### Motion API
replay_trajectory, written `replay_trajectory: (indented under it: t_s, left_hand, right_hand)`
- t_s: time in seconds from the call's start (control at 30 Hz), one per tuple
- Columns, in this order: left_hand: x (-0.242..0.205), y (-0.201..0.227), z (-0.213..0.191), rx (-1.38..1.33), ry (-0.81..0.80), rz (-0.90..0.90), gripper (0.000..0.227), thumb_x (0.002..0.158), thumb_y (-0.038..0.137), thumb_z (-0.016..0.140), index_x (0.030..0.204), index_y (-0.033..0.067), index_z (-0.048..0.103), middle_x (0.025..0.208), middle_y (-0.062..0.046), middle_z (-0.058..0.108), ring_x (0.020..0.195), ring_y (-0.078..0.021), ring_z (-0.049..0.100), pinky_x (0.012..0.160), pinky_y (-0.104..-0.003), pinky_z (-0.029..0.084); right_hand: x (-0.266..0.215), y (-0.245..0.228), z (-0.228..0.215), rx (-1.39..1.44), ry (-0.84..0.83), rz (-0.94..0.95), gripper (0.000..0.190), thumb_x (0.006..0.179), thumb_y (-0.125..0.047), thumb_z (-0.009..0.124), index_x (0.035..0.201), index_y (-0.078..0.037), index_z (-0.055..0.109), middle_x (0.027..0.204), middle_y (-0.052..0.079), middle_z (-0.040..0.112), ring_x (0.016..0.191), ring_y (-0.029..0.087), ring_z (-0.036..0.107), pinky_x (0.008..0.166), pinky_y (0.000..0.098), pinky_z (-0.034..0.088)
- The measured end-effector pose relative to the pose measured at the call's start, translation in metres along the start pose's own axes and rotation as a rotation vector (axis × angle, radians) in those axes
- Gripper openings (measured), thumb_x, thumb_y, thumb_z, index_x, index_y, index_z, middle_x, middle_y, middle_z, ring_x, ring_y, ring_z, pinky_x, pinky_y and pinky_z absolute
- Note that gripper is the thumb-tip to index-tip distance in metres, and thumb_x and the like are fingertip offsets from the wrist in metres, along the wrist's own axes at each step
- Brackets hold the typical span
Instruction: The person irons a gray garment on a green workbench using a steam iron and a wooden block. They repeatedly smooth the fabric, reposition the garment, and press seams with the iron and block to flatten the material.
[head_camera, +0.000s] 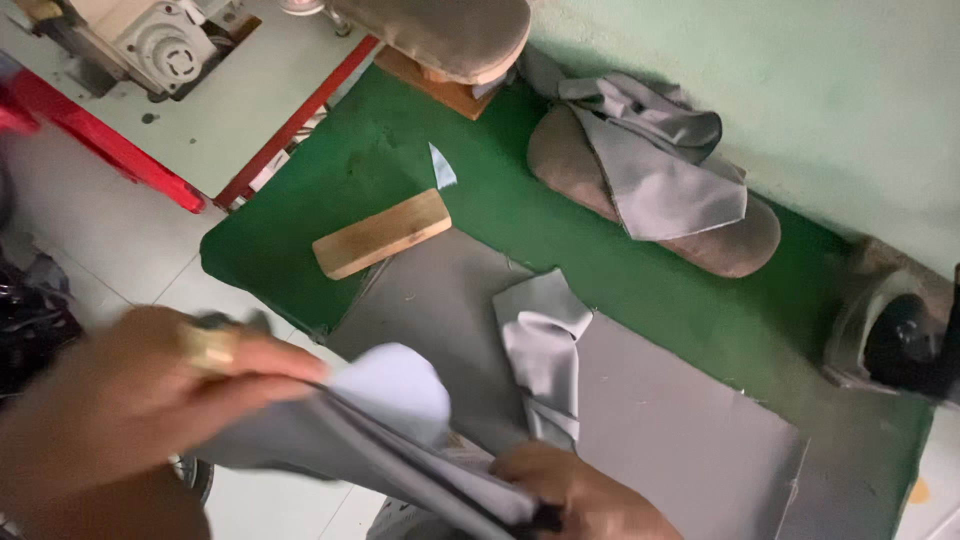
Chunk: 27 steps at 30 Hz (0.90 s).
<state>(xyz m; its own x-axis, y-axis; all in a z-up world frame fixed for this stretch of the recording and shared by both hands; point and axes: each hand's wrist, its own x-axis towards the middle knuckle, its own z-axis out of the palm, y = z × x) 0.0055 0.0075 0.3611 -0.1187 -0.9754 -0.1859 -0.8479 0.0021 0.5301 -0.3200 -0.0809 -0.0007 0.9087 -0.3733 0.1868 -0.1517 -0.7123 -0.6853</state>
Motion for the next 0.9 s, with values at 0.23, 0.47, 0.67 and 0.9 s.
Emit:
replay_trajectory:
  t_s: [0.23, 0.47, 0.67, 0.9]
  left_hand:
    - [-0.048, -0.145, -0.018, -0.144, 0.233, -0.324, 0.029, 0.079, 0.013, 0.072, 0.101, 0.0131, 0.091, 0.102, -0.003, 0.092, 0.092, -0.0115, 0.084, 0.083, -0.024, 0.059]
    - [-0.032, -0.163, 0.006, -0.267, 0.125, -0.589, 0.031, 0.075, 0.004, 0.078, 0.104, 0.0061, 0.092, 0.089, -0.019, 0.097, 0.068, -0.0304, 0.095, 0.062, -0.035, 0.071]
    - [0.083, -0.150, 0.004, -0.042, -0.087, -0.359, 0.025, 0.082, 0.028, 0.075, 0.101, 0.0205, 0.089, 0.105, 0.009, 0.090, 0.099, -0.0049, 0.080, 0.094, -0.023, 0.055]
    - [0.207, -0.167, 0.127, -0.013, -0.205, -0.466, 0.039, 0.090, 0.044, 0.059, 0.122, 0.0249, 0.073, 0.134, 0.003, 0.069, 0.122, -0.0186, 0.063, 0.096, -0.036, 0.048]
  right_hand:
    - [-0.083, 0.015, -0.058, -0.057, -0.404, 0.731, 0.048, 0.077, -0.016, 0.058, 0.116, -0.041, 0.069, 0.104, -0.008, 0.074, 0.095, 0.015, 0.070, 0.080, 0.0337, 0.056]
    - [-0.225, -0.028, -0.168, -0.263, -0.525, 1.706, 0.043, 0.085, -0.056, 0.058, 0.127, -0.055, 0.070, 0.137, -0.018, 0.070, 0.126, 0.006, 0.069, 0.105, 0.0227, 0.053]
    - [-0.489, 0.094, -0.227, 0.208, -0.084, 0.747, 0.076, 0.066, -0.045, 0.091, 0.135, -0.020, 0.071, 0.157, -0.001, 0.061, 0.145, 0.013, 0.057, 0.121, 0.0386, 0.038]
    - [-0.191, -0.028, -0.203, -0.269, 0.309, 1.704, 0.057, 0.081, -0.016, 0.055, 0.134, -0.026, 0.072, 0.126, 0.011, 0.077, 0.118, 0.042, 0.066, 0.101, 0.0502, 0.051]
